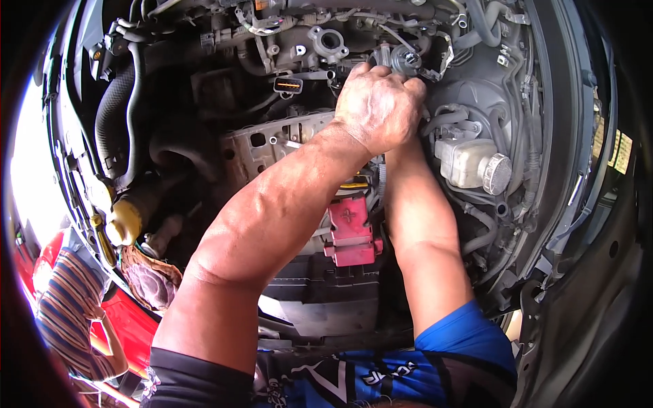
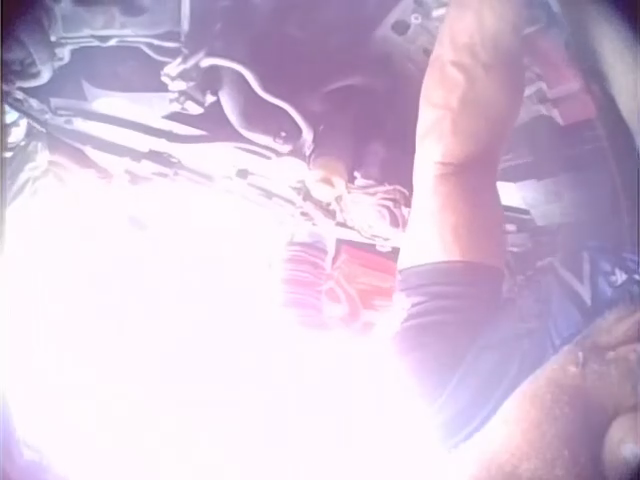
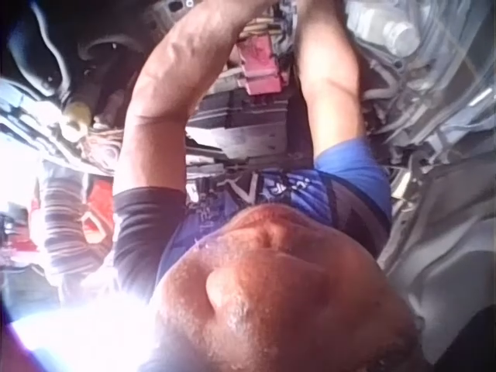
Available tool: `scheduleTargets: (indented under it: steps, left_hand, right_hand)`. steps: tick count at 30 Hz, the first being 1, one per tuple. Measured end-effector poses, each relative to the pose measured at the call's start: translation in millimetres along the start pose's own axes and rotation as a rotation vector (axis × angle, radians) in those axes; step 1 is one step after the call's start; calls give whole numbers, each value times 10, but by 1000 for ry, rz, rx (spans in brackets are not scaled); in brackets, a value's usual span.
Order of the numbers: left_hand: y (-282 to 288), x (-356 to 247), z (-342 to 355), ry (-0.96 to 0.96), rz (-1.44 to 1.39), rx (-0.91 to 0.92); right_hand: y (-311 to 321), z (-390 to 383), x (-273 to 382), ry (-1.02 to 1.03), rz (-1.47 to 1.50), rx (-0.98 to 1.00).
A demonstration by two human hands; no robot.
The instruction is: Repairing and removing components from a car engine in an automotive service bay.
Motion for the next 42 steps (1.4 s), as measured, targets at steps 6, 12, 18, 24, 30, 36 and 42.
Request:
scheduleTargets:
  steps: [6,12,18,24,30,36,42]
  left_hand:
    - [52,32,-48,-54,-66,-53]
    - [93,84,-114,-99,-87,-101]
    - [162,110,-247,-145,-81,-184]
    - [166,140,-288,-140,124,-167]
    - [171,398,-418,-81,204,-184]
    - [231,664,-664,-90,211,-184]
    - [224,229,-456,-229,-211,-207]
  right_hand:
    - [158,133,-86,-14,5,-13]
    - [204,267,-117,3,25,-13]
    - [121,498,-10,73,24,8]
    - [-20,527,-58,83,71,42]
    - [79,540,-139,62,-166,-159]
    - [13,503,-157,36,-475,-188]
    - [210,654,-119,-31,-95,-43]
Point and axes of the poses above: each hand's wrist, its own z-axis towards the middle knuckle, its own y-axis out of the back of the hand, x = y × z, the point moved 9 cm from there along z, towards the middle knuckle, and after that the axes turned 5 degrees about y, right-handed, at the moved point
